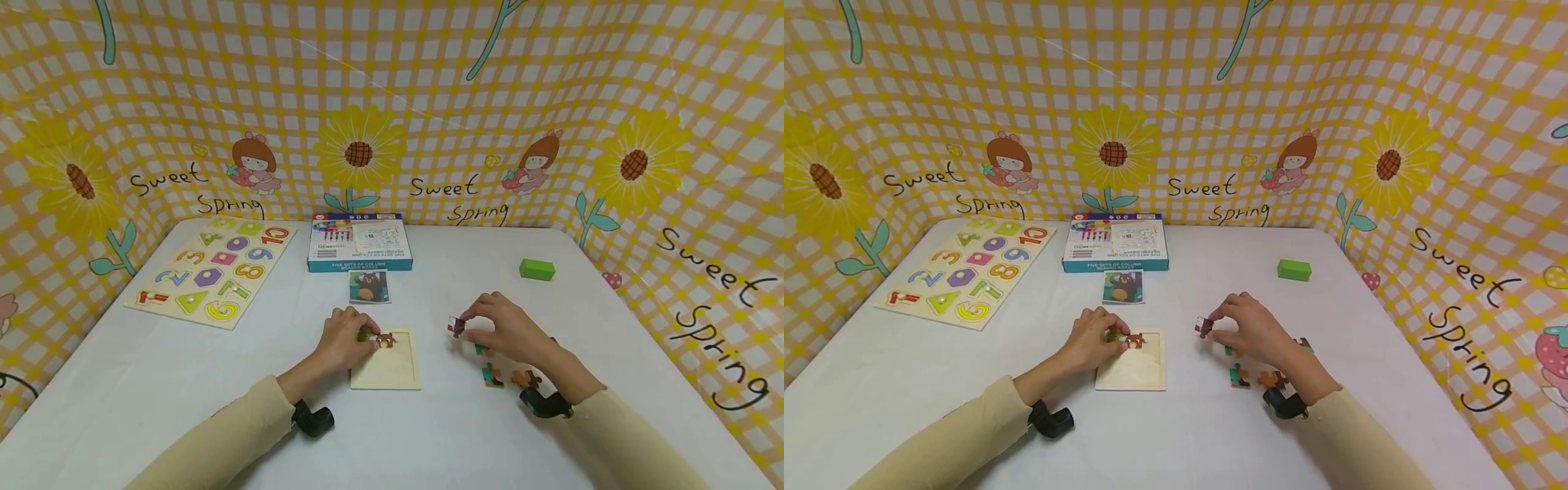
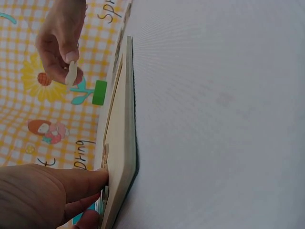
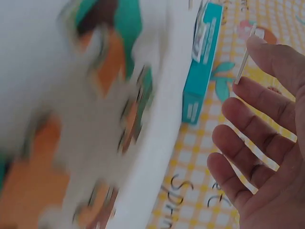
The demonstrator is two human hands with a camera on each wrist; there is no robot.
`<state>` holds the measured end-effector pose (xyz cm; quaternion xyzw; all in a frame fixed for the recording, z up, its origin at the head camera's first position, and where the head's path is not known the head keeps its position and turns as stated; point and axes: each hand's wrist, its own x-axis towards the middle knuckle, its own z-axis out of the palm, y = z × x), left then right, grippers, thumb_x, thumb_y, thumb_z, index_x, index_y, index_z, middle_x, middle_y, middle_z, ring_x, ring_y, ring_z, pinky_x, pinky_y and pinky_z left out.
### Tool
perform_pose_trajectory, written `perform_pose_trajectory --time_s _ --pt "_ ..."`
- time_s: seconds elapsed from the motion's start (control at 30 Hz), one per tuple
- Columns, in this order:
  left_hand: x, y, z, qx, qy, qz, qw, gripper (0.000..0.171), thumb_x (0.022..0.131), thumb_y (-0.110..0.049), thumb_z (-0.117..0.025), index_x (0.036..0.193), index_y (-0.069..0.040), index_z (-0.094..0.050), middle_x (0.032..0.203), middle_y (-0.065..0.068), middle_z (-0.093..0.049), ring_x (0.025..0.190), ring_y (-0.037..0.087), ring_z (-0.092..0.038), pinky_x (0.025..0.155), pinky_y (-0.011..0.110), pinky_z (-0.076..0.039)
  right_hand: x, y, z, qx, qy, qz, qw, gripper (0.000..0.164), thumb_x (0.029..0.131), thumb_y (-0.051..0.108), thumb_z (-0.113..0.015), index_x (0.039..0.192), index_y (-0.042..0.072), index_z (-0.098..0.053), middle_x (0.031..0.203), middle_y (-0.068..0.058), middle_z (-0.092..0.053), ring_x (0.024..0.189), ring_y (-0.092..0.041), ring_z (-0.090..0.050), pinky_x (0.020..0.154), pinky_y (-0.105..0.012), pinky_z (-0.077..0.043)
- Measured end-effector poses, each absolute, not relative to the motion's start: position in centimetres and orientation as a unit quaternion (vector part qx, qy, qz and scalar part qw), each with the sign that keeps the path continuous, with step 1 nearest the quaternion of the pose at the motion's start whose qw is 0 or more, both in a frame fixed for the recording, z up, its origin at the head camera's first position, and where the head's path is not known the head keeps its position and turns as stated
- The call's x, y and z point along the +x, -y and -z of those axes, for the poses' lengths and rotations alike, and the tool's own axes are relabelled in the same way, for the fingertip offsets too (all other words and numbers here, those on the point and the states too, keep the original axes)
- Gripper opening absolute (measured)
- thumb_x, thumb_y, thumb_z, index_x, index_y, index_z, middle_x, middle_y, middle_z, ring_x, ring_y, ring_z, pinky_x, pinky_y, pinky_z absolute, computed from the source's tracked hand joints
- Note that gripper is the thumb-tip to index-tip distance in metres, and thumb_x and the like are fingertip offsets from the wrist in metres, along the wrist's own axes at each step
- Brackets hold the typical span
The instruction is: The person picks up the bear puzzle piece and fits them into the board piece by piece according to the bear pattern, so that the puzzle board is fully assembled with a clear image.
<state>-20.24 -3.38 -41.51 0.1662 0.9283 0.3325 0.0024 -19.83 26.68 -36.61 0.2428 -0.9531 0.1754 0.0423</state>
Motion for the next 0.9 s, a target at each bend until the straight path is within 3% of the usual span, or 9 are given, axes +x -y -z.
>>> perform_pose_trajectory --time_s 0.3,0.6,0.9 --pt "-20.3 3.3 41.6 0.172 -0.924 -0.341 0.000 0.016 0.077 -0.018 -0.072 0.091 -0.014 -0.069 0.091 0.006 -0.054 0.089 0.022 -0.039 0.078 0.038 -0.029 -19.7 -23.5 37.1 0.258 0.953 -0.150 0.052 0.022 0.079 0.026 -0.073 0.099 0.015 -0.072 0.098 0.001 -0.065 0.094 -0.017 -0.053 0.079 -0.036 -0.047" --pt "-20.2 3.4 41.8 0.174 -0.925 -0.339 0.000 0.015 0.077 -0.019 -0.072 0.091 -0.014 -0.069 0.091 0.006 -0.054 0.089 0.022 -0.039 0.078 0.039 -0.030 -19.7 -20.9 37.8 0.292 0.948 -0.123 0.025 0.023 0.079 0.023 -0.070 0.101 0.015 -0.072 0.096 0.000 -0.064 0.091 -0.016 -0.053 0.078 -0.033 -0.047" --pt "-20.2 3.5 41.7 0.175 -0.924 -0.341 -0.005 0.016 0.076 -0.018 -0.072 0.092 -0.014 -0.069 0.091 0.006 -0.054 0.088 0.021 -0.038 0.078 0.037 -0.029 -20.0 -19.0 37.9 0.298 0.948 -0.109 0.019 0.024 0.078 0.024 -0.070 0.100 0.014 -0.072 0.093 0.001 -0.065 0.085 -0.013 -0.053 0.070 -0.027 -0.044"
